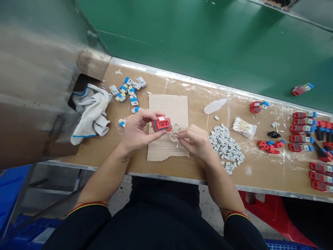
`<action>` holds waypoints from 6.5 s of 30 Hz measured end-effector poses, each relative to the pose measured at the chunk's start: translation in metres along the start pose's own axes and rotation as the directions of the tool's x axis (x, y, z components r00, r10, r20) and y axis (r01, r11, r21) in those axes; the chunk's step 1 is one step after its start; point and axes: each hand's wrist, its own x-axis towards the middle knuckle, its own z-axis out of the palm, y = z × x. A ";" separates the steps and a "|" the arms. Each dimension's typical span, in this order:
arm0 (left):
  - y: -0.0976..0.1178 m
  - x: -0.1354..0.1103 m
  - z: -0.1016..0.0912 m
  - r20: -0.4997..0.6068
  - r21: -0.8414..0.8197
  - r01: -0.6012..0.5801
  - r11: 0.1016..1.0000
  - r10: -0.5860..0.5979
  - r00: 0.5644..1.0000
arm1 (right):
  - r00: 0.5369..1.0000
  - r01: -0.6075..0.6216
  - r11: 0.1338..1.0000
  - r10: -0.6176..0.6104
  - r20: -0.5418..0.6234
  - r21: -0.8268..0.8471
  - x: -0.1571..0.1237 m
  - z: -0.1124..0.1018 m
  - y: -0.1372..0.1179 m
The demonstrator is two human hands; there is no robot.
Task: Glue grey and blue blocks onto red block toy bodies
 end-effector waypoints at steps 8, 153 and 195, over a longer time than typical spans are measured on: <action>0.000 -0.001 -0.001 -0.019 0.001 0.021 1.000 -0.021 1.000 | 0.997 -0.004 0.997 -0.002 0.083 0.081 0.002 -0.008 -0.002; 0.000 -0.009 0.024 0.206 -0.162 -0.038 0.986 0.071 0.976 | 0.853 -0.093 0.875 0.317 -0.415 0.476 0.000 -0.009 -0.018; 0.007 -0.007 0.020 0.207 -0.087 0.001 0.996 0.017 0.978 | 0.917 -0.041 0.870 0.227 -0.327 0.491 0.002 -0.018 -0.019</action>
